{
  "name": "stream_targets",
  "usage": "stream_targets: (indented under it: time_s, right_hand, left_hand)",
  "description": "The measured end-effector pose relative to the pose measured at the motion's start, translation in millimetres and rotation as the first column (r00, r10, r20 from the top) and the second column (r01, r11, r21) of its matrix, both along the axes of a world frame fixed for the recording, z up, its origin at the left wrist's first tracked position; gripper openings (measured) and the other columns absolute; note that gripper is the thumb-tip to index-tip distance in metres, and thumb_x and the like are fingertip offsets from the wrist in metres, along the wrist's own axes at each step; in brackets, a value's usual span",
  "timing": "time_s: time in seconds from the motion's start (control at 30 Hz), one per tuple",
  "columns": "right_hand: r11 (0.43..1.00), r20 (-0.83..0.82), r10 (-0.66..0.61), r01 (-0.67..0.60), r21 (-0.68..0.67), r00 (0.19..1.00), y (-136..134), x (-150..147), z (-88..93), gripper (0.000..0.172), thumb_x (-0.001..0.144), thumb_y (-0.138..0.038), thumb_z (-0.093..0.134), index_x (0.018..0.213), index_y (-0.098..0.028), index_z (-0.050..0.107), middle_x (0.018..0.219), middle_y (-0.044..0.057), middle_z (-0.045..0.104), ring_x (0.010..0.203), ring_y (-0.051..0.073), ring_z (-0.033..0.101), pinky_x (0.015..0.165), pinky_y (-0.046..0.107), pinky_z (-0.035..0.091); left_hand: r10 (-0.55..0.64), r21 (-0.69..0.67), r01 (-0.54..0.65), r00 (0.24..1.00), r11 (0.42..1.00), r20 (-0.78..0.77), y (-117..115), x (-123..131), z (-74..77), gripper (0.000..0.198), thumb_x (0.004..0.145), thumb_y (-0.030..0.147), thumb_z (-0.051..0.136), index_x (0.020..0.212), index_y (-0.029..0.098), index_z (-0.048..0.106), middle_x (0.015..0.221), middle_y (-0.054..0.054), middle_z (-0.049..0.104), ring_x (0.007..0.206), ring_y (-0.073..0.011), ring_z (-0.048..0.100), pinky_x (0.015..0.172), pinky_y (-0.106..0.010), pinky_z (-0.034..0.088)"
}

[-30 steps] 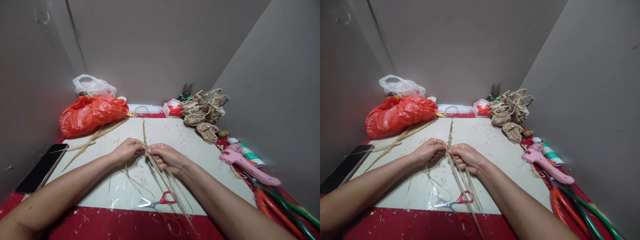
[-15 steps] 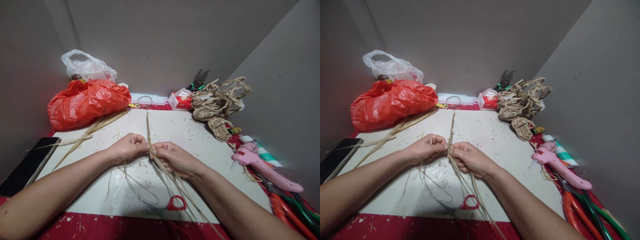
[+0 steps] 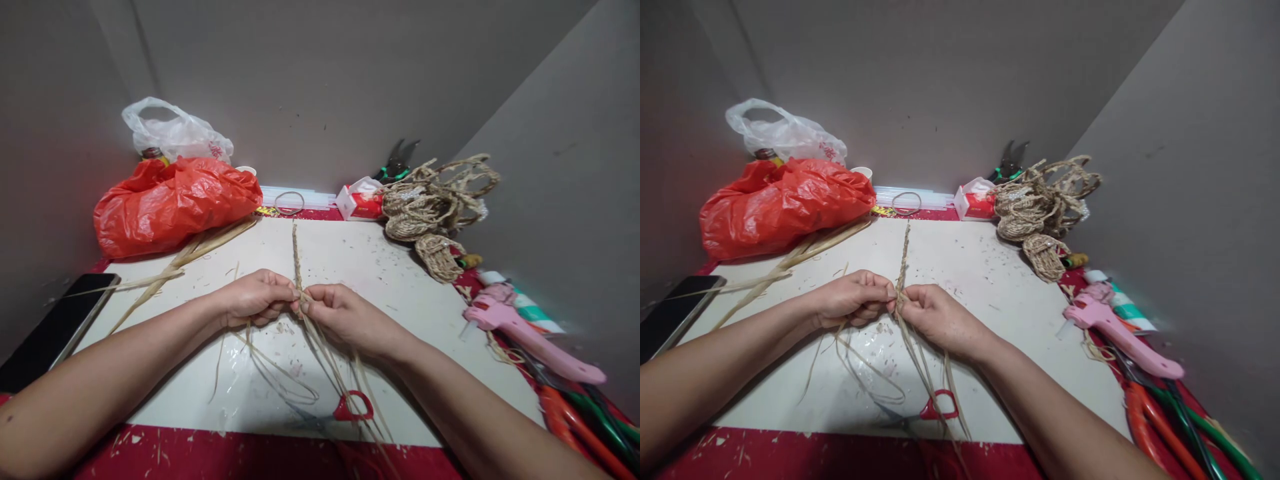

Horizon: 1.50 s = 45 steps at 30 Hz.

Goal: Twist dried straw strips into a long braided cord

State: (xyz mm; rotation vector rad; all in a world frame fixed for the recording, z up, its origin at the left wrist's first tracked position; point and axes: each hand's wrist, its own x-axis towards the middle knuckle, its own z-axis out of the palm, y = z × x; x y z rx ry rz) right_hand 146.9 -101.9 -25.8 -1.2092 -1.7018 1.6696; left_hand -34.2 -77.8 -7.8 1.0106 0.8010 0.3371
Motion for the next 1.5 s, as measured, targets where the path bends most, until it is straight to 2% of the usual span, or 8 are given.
stream_targets:
  time_s: [0.43, 0.7, 0.83, 1.0, 1.2, 1.33, 1.4, 1.5]
  right_hand:
    - [0.98, 0.317, -0.038, -0.027, 0.196, 0.948, 3, 9, 18.5, 0.025, 0.079, -0.034, 0.049, 0.062, -0.015, 0.051, 0.057, -0.003, 0.041, 0.053, 0.009, 0.034, 0.049, 0.021, 0.028]
    - [0.982, 0.092, -0.149, 0.158, -0.106, 0.985, -19, -13, 15.3, 0.025, 0.083, -0.036, 0.041, 0.068, -0.017, 0.05, 0.039, -0.009, 0.032, 0.032, 0.006, 0.024, 0.035, 0.02, 0.018]
    - [0.965, 0.252, -0.245, 0.21, 0.159, 0.936, -30, -23, 11.0, 0.027, 0.082, -0.028, 0.038, 0.058, -0.018, 0.045, 0.041, -0.002, 0.046, 0.037, 0.009, 0.042, 0.04, 0.021, 0.029]
    - [0.85, 0.548, -0.357, 0.019, 0.527, 0.756, -32, -25, 14.6, 0.029, 0.082, -0.025, 0.039, 0.057, -0.017, 0.051, 0.052, 0.004, 0.056, 0.047, 0.012, 0.045, 0.05, 0.025, 0.03]
    - [0.82, 0.672, -0.282, -0.191, 0.539, 0.685, -42, -29, 15.4, 0.026, 0.084, -0.024, 0.038, 0.073, -0.016, 0.059, 0.057, 0.006, 0.058, 0.046, 0.012, 0.041, 0.049, 0.028, 0.022]
    - [0.85, 0.609, 0.027, -0.339, 0.404, 0.793, -51, -24, 31.6, 0.033, 0.083, -0.033, 0.045, 0.054, -0.018, 0.048, 0.046, 0.0, 0.042, 0.042, 0.008, 0.028, 0.046, 0.027, 0.02]
    - [0.887, 0.447, 0.02, -0.223, 0.405, 0.894, -48, -19, 43.8, 0.041, 0.083, -0.041, 0.047, 0.049, -0.018, 0.041, 0.043, -0.002, 0.034, 0.042, 0.008, 0.028, 0.044, 0.025, 0.021]
    - [0.81, 0.174, -0.405, 0.265, 0.523, 0.898, -35, -11, 51.2, 0.041, 0.084, -0.046, 0.045, 0.054, -0.019, 0.042, 0.049, -0.001, 0.038, 0.048, 0.01, 0.034, 0.046, 0.024, 0.027]
  left_hand:
    - [0.12, 0.265, -0.07, 0.976, 0.962, -0.179, -7, 9, 0.1, 0.017, 0.074, 0.021, 0.051, 0.059, 0.014, 0.054, 0.036, 0.008, 0.035, 0.032, -0.0024, 0.021, 0.037, -0.021, 0.013]
    - [0.143, 0.32, -0.116, 0.988, 0.94, -0.063, -13, 11, -3.7, 0.021, 0.075, 0.024, 0.053, 0.059, 0.012, 0.059, 0.039, 0.006, 0.039, 0.036, -0.0025, 0.024, 0.04, -0.02, 0.016]
    - [0.181, 0.296, -0.159, 0.982, 0.942, -0.048, -16, 12, -7.4, 0.022, 0.074, 0.024, 0.051, 0.055, 0.014, 0.053, 0.039, 0.008, 0.034, 0.035, -0.0025, 0.023, 0.039, -0.021, 0.016]
    - [0.228, 0.291, -0.204, 0.972, 0.935, -0.053, -19, 14, -10.2, 0.028, 0.074, 0.028, 0.052, 0.05, 0.016, 0.044, 0.039, 0.008, 0.03, 0.034, -0.0027, 0.021, 0.038, -0.022, 0.011]
    - [0.256, 0.198, -0.243, 0.966, 0.95, -0.042, -22, 16, -3.1, 0.018, 0.072, 0.024, 0.057, 0.059, 0.013, 0.055, 0.036, 0.009, 0.034, 0.033, -0.0021, 0.023, 0.039, -0.021, 0.015]
    - [0.231, 0.181, -0.218, 0.972, 0.959, -0.052, -21, 14, -3.0, 0.016, 0.073, 0.026, 0.057, 0.066, 0.013, 0.058, 0.034, 0.009, 0.031, 0.031, -0.0031, 0.019, 0.037, -0.022, 0.01]
    - [0.219, 0.171, -0.211, 0.975, 0.963, -0.03, -20, 13, -4.5, 0.016, 0.074, 0.028, 0.058, 0.067, 0.014, 0.057, 0.034, 0.01, 0.03, 0.031, -0.0033, 0.018, 0.036, -0.022, 0.01]
    - [0.196, 0.145, -0.197, 0.98, 0.97, 0.02, -19, 11, -6.3, 0.015, 0.074, 0.028, 0.058, 0.068, 0.015, 0.056, 0.035, 0.01, 0.03, 0.03, -0.0036, 0.019, 0.035, -0.022, 0.011]
